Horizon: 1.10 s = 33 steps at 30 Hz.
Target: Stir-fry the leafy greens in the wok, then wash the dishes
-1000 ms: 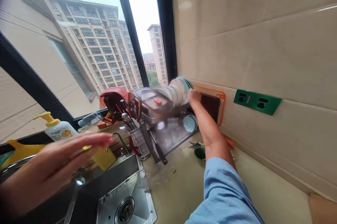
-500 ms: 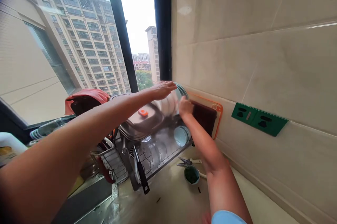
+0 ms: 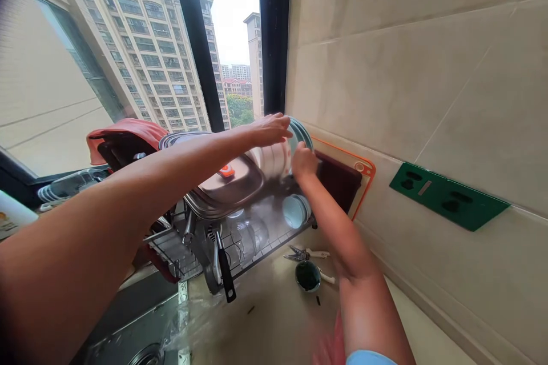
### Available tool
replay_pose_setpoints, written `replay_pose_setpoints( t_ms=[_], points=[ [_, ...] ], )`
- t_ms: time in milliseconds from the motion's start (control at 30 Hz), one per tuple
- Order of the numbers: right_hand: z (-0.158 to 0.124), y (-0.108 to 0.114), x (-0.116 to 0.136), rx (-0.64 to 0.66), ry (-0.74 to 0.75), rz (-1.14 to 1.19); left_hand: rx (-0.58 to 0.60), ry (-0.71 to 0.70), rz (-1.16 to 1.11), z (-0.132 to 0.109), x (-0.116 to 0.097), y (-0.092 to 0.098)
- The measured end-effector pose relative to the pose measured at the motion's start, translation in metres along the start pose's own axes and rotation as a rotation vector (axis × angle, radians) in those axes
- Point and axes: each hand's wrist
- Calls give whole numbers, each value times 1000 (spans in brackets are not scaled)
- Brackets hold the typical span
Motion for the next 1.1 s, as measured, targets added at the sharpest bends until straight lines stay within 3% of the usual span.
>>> replay_pose_setpoints(
  t_ms=[400,1100],
  points=[
    [1,-4,-1,-122,107,-89,-71,-43,-34,0,5,-3],
    [-7,-1,-11,-204,117,-206,-148,118,-120,-1,5,-4]
  ],
)
Point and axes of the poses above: each hand's wrist, its own z-axis towards the middle knuckle, its own y-axis out of the back of the hand, x = y × z, and after that the axes turned 6 degrees about x, right-handed
